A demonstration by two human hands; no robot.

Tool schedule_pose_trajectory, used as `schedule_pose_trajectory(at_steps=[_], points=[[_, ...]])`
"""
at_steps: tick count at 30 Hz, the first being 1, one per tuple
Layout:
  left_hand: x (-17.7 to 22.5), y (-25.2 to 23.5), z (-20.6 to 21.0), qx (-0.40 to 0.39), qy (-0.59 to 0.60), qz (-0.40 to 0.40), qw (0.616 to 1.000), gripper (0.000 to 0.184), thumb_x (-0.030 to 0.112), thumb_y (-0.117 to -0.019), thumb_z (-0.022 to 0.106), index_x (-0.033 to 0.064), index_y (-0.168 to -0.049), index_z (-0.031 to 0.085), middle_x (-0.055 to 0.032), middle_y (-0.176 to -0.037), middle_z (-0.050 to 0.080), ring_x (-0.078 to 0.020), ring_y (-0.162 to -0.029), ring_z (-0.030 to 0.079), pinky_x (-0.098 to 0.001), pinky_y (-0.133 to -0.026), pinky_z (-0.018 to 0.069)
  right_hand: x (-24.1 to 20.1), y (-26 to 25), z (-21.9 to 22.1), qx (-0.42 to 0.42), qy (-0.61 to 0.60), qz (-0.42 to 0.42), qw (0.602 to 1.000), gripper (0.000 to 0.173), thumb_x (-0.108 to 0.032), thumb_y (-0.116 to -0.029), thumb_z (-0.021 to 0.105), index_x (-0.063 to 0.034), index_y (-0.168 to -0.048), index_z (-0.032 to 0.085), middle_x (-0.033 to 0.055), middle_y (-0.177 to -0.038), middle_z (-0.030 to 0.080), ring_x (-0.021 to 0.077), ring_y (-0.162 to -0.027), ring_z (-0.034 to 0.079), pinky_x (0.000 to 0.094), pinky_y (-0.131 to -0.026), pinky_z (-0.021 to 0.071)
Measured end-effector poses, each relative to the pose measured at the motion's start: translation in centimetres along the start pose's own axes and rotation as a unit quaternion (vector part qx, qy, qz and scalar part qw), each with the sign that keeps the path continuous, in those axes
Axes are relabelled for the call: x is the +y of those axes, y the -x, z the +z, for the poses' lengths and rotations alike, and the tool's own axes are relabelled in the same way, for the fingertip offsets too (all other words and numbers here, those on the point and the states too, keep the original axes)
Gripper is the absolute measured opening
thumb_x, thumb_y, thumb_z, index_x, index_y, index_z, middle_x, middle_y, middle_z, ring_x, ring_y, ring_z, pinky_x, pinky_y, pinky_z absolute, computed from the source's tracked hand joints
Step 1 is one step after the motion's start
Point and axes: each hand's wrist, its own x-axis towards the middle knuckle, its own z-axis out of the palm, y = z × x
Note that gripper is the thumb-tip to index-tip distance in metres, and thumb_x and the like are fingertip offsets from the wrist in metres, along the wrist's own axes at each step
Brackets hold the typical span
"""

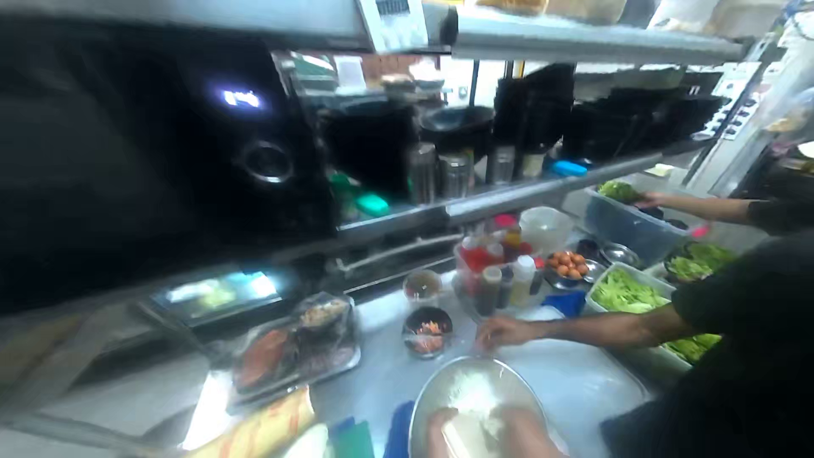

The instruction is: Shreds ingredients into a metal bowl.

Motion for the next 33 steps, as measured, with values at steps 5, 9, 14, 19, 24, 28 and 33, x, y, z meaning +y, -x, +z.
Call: schedule_pose_trajectory(at_steps=[5,9,14,19,24,28,33], points=[[0.2,0.6,0.1,0.011,0.0,-0.011,1.0,0.103,0.03,-0.0671,0.094,-0.0014,-0.146,0.036,-0.0177,-0.137,0.057,-0.018,-0.122,0.062,-0.0387,-0.103,0.056,-3.8,0.8,-1.2,0.094,-0.053,-0.099,0.989,0.021,-0.026,-0.0945,0.068,-0.0215,-0.114,0.074,-0.0026,-0.115,0.073,0.0111,-0.108,0.069,0.0381,-0.096,0.059],[0.2,1.1,0.0,0.003,-0.005,-0.015,1.0,0.102,0.03,-0.0676,0.095,0.0003,-0.146,0.035,-0.0159,-0.136,0.058,-0.0158,-0.119,0.064,-0.0373,-0.101,0.0577,1.8,-0.1,1.7,0.056,-0.043,-0.035,0.997,0.022,-0.024,-0.0874,0.072,-0.0232,-0.109,0.079,0.0017,-0.113,0.071,0.018,-0.11,0.066,0.0438,-0.096,0.0564],[0.2,0.5,-0.1,0.004,-0.018,-0.023,1.0,0.102,0.034,-0.0666,0.094,0.0045,-0.146,0.036,-0.0111,-0.134,0.06,-0.0117,-0.116,0.065,-0.0349,-0.098,0.0592,-2.7,1.1,-0.8,0.126,-0.084,-0.137,0.979,0.02,-0.026,-0.0959,0.069,-0.0315,-0.113,0.078,-0.0122,-0.115,0.072,0.0015,-0.111,0.066,0.0306,-0.097,0.0581],[0.3,0.0,-0.2,-0.008,-0.033,-0.024,0.999,0.103,0.037,-0.0661,0.095,0.0052,-0.146,0.038,-0.0129,-0.138,0.057,-0.0139,-0.117,0.064,-0.036,-0.098,0.0591,1.4,0.0,1.3,0.076,-0.062,-0.026,0.995,0.023,-0.03,-0.0926,0.07,-0.0298,-0.114,0.079,-0.0085,-0.114,0.074,0.0066,-0.108,0.068,0.0373,-0.098,0.0575],[-0.1,-0.9,-0.1,-0.019,-0.033,-0.024,0.999,0.102,0.04,-0.0661,0.094,0.0086,-0.145,0.036,-0.0069,-0.132,0.061,-0.0097,-0.113,0.066,-0.0338,-0.095,0.0608,-0.9,0.4,0.7,0.135,-0.105,-0.078,0.982,0.019,-0.026,-0.0944,0.07,-0.029,-0.111,0.08,-0.0129,-0.114,0.074,-0.0001,-0.108,0.067,0.0287,-0.097,0.0586],[0.6,-1.2,-0.4,-0.03,-0.037,-0.027,0.998,0.102,0.038,-0.0677,0.094,0.0064,-0.146,0.037,-0.0113,-0.136,0.058,-0.0128,-0.114,0.065,-0.0362,-0.096,0.0598,0.5,0.1,0.8,0.104,-0.088,-0.031,0.99,0.021,-0.028,-0.0932,0.07,-0.0286,-0.112,0.079,-0.0099,-0.113,0.075,0.004,-0.106,0.069,0.0353,-0.096,0.0585],[0.1,-1.7,-0.5,-0.03,-0.045,-0.038,0.998,0.102,0.041,-0.0657,0.094,0.009,-0.145,0.037,-0.0074,-0.134,0.06,-0.0097,-0.113,0.065,-0.0337,-0.095,0.0602,0.1,0.1,1.5,0.139,-0.119,-0.045,0.982,0.019,-0.026,-0.0938,0.07,-0.0292,-0.11,0.08,-0.0124,-0.113,0.075,0.001,-0.105,0.069,0.0315,-0.095,0.059]])
